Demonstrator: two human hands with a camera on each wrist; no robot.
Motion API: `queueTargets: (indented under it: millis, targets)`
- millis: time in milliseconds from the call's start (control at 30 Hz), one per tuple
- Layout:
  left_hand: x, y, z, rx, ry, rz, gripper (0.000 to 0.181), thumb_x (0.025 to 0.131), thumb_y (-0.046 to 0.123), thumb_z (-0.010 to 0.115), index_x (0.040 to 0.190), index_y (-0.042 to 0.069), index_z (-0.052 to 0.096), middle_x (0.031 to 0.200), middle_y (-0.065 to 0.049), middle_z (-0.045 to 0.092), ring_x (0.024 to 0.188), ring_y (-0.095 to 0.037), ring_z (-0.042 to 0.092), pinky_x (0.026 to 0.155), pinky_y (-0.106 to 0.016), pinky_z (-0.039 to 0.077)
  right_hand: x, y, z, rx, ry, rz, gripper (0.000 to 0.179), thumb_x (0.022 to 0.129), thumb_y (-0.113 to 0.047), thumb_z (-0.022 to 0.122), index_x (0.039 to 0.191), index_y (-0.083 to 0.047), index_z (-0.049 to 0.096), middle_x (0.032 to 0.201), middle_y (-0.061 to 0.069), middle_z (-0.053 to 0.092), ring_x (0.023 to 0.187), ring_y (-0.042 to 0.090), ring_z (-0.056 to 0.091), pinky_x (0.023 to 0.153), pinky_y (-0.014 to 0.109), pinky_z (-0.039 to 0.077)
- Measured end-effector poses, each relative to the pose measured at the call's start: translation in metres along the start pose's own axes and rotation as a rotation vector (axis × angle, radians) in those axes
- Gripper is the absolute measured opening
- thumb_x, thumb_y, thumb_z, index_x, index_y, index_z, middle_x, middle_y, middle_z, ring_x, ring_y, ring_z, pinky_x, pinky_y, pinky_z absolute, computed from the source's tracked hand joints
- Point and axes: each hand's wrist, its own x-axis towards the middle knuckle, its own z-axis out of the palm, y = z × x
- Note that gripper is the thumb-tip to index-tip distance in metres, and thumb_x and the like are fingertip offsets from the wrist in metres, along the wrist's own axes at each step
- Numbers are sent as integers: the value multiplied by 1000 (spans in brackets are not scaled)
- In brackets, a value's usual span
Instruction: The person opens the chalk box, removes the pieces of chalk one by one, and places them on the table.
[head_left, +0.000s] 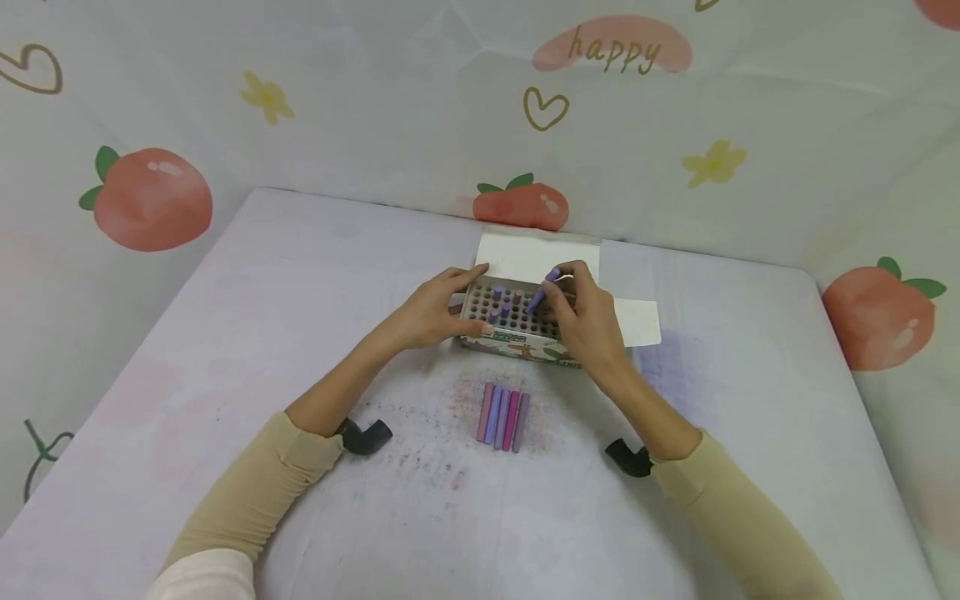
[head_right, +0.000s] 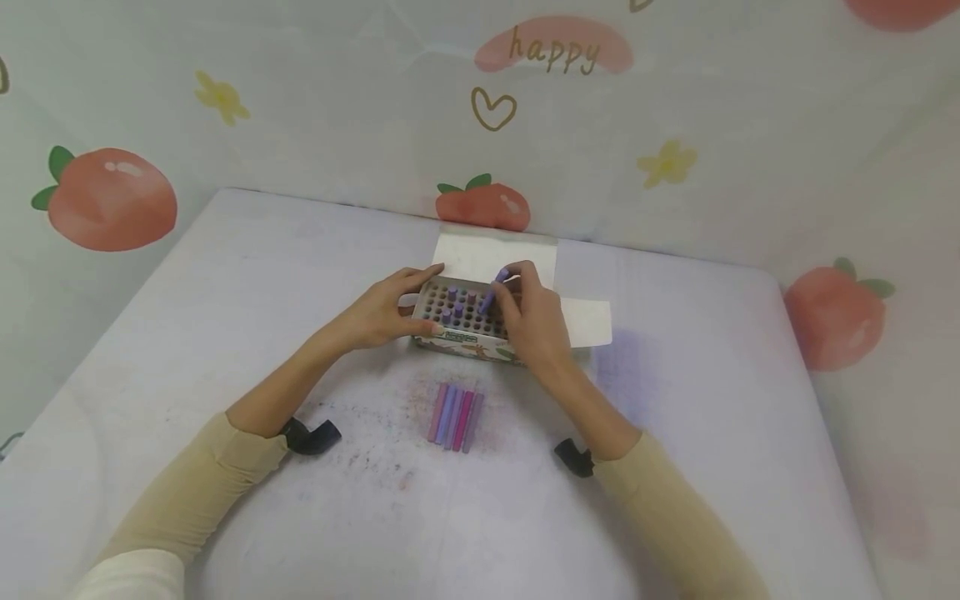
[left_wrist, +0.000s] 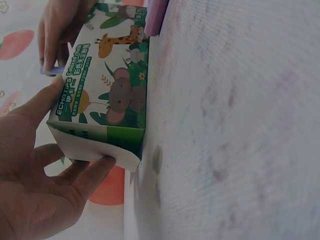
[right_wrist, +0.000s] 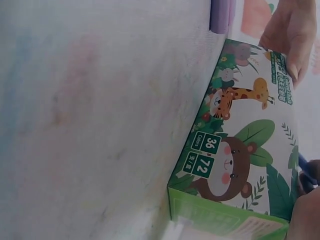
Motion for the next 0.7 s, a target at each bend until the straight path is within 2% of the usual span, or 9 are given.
queueTargets:
  millis: [67, 167, 367, 500, 700]
  targets:
    - [0, 1, 0, -6, -3, 2, 90, 87, 28, 79, 159, 21, 26, 153, -17, 33, 140, -32, 37, 105, -31, 48, -1, 0, -2, 95, 8, -1, 26, 104, -23, 53, 121, -4, 51, 102, 14, 69, 85, 27, 72, 75, 33, 63]
    - [-1, 1, -1, -14, -6, 4, 90, 87, 28, 79, 159, 21, 26, 153, -16, 33, 141, -31, 36, 106, -31, 48, -2, 0, -3, 178, 20, -10, 26, 104, -20, 55, 121, -1, 52, 100, 17, 68, 83, 30, 72, 74, 35, 63]
    - [-1, 2, -1, 5, -9, 1, 90, 87, 30, 79, 159, 21, 26, 154, -17, 32, 139, -32, 38, 105, -32, 49, -5, -8, -8, 249, 27, 6, 27, 103, -13, 54, 122, 6, 52, 95, 21, 68, 80, 35, 72, 73, 41, 63]
    - [0, 2, -2, 13, -13, -7, 91, 86, 30, 80, 159, 21, 25, 154, -17, 32, 139, -32, 38, 105, -33, 49, -7, -5, -10, 313, 17, 36, 29, 103, -15, 55, 124, 5, 52, 96, 22, 66, 79, 32, 72, 71, 40, 63]
    - [1, 1, -1, 4, -9, -6, 92, 86, 30, 80, 159, 20, 25, 154, -16, 32, 139, -31, 39, 104, -32, 50, -15, -4, -16, 322, 5, 67, 30, 102, -14, 58, 126, 3, 53, 94, 20, 67, 75, 26, 72, 68, 39, 63]
